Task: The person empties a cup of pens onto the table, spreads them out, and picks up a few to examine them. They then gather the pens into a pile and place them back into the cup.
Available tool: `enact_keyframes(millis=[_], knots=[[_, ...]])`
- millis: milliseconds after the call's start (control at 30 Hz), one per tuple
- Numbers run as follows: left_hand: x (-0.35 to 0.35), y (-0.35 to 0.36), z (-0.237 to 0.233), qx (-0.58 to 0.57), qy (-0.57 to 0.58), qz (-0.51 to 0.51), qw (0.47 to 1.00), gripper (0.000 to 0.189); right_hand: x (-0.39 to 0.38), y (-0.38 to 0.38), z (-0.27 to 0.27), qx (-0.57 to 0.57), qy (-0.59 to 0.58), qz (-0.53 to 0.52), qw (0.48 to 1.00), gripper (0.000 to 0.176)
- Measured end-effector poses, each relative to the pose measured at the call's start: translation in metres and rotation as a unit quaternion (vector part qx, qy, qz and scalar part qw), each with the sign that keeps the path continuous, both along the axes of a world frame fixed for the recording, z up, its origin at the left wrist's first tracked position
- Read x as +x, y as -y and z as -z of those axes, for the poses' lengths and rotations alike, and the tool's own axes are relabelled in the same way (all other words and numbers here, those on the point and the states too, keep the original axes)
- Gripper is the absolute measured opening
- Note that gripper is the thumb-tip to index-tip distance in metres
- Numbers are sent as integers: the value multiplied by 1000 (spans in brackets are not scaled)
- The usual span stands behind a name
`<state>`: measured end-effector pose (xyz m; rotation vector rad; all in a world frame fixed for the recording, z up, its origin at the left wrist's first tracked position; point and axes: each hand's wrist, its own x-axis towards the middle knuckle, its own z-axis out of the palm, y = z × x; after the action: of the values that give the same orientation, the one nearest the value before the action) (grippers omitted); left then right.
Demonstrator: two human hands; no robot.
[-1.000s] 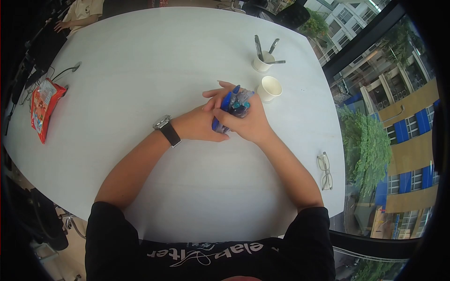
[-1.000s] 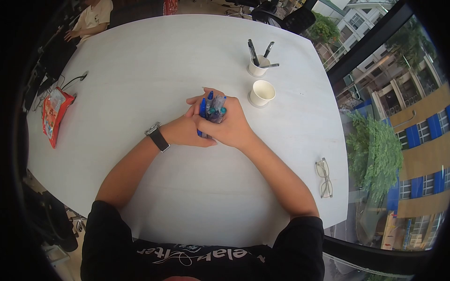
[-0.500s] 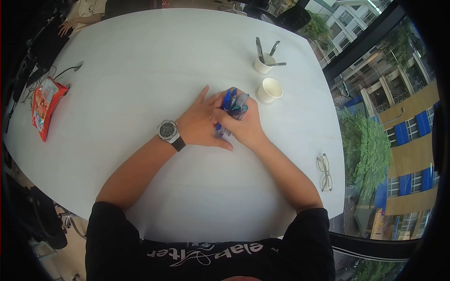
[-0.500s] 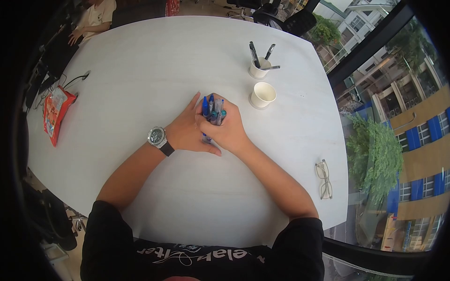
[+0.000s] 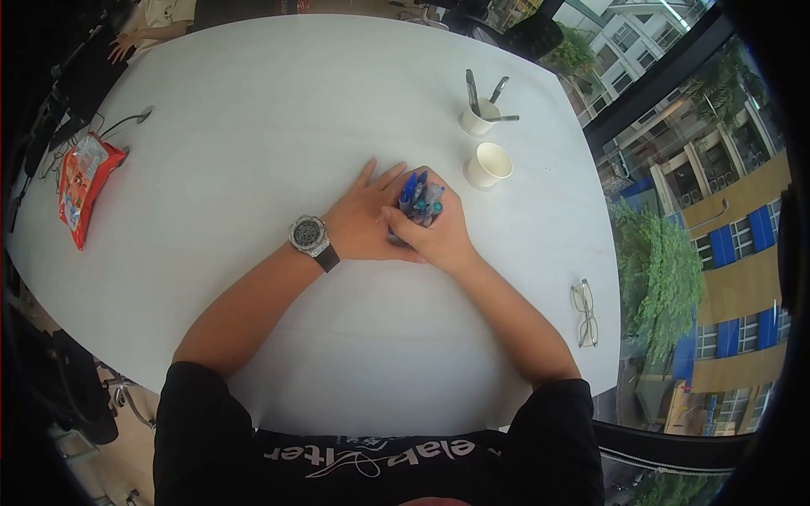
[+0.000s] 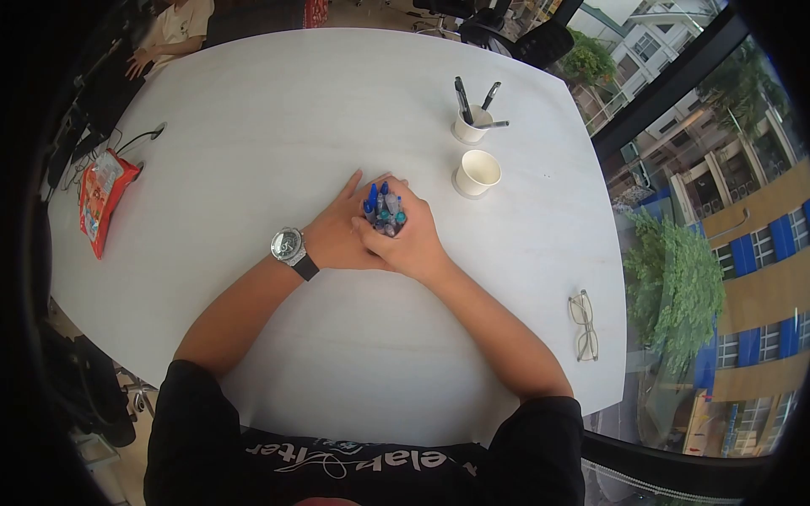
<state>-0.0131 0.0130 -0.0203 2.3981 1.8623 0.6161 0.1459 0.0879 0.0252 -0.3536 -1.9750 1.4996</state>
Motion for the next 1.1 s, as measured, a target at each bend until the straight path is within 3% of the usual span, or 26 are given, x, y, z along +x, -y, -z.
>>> enact_keyframes(millis=[100,300,433,633,767,867,933,1100], knots=[[0,1,-8,-26,14,6,1000,106,1,-5,-11,-59,-19,-18,998,19],[2,1,-7,-3,-13,4,1000,104,22,-99,-78,-82,-262,119,954,16],[2,1,-6,2,-17,8,1000,103,22,-143,-61,-60,-267,180,945,14],[2,1,-6,-1,-14,8,1000,101,24,-158,5,-25,-92,270,958,15],[2,0,-6,-10,-13,7,1000,101,35,-171,30,16,17,230,973,19],[3,0,-8,-14,-16,7,1000,101,42,-175,39,-13,58,196,979,32],[4,1,-10,-14,-22,7,1000,101,43,-166,43,-47,43,211,975,50],[5,2,-11,-26,-21,-3,999,99,74,-154,47,6,37,218,975,73]])
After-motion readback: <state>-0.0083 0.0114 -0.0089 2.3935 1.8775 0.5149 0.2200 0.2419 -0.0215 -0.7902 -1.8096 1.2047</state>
